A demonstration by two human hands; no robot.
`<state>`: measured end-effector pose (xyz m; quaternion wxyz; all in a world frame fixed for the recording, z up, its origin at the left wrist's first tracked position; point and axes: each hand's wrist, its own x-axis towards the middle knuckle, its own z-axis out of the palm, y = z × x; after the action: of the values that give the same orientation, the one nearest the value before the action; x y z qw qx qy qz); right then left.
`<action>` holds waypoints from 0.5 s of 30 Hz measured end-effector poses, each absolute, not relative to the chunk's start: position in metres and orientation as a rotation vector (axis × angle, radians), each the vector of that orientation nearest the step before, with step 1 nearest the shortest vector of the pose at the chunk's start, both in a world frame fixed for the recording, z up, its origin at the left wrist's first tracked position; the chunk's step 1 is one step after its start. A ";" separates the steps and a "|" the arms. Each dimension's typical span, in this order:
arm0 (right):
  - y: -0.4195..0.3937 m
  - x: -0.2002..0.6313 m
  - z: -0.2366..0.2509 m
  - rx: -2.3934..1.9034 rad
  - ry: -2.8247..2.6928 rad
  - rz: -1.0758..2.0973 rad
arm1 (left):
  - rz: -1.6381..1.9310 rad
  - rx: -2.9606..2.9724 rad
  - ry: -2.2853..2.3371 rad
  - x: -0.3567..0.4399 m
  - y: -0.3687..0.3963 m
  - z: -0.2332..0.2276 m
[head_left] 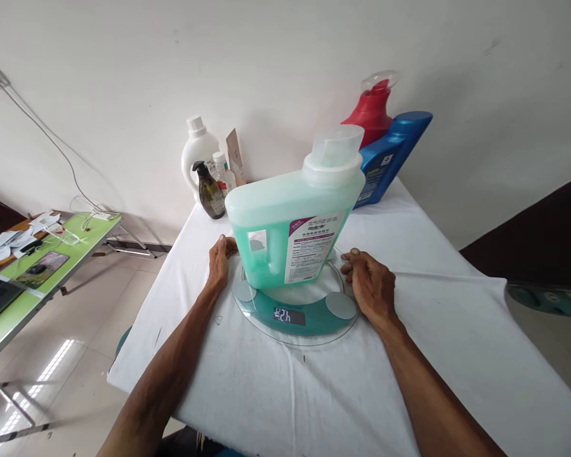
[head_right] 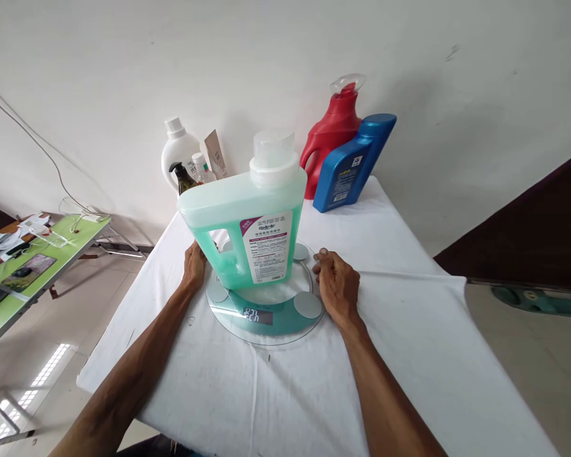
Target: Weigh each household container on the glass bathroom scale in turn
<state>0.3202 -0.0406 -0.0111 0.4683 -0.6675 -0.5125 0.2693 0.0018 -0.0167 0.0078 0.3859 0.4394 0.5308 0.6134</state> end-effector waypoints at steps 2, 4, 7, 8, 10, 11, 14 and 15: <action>-0.042 0.320 -0.011 -1.634 -1.259 0.666 | 1.555 1.114 1.376 0.002 -0.016 0.012; -0.043 0.320 -0.010 -1.633 -1.254 0.677 | 1.550 1.108 1.396 0.004 -0.017 0.016; -0.043 0.320 -0.010 -1.640 -1.235 0.687 | 1.536 1.104 1.413 0.005 -0.019 0.021; -0.043 0.320 -0.011 -1.642 -1.231 0.689 | 1.534 1.103 1.417 0.006 -0.020 0.022; -0.043 0.320 -0.011 -1.644 -1.226 0.696 | 1.536 1.106 1.423 0.006 -0.021 0.023; -0.043 0.320 -0.011 -1.646 -1.226 0.698 | 1.536 1.115 1.424 0.006 -0.021 0.023; -0.042 0.320 -0.011 -1.651 -1.239 0.690 | 1.521 1.167 1.422 0.005 -0.022 0.022; -0.042 0.320 -0.011 -1.649 -1.247 0.683 | 1.517 1.183 1.417 0.005 -0.022 0.022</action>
<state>0.3202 -0.0422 -0.0109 0.4636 -0.6710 -0.5075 0.2780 0.0047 -0.0221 0.0222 0.3673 0.4606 0.5515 0.5905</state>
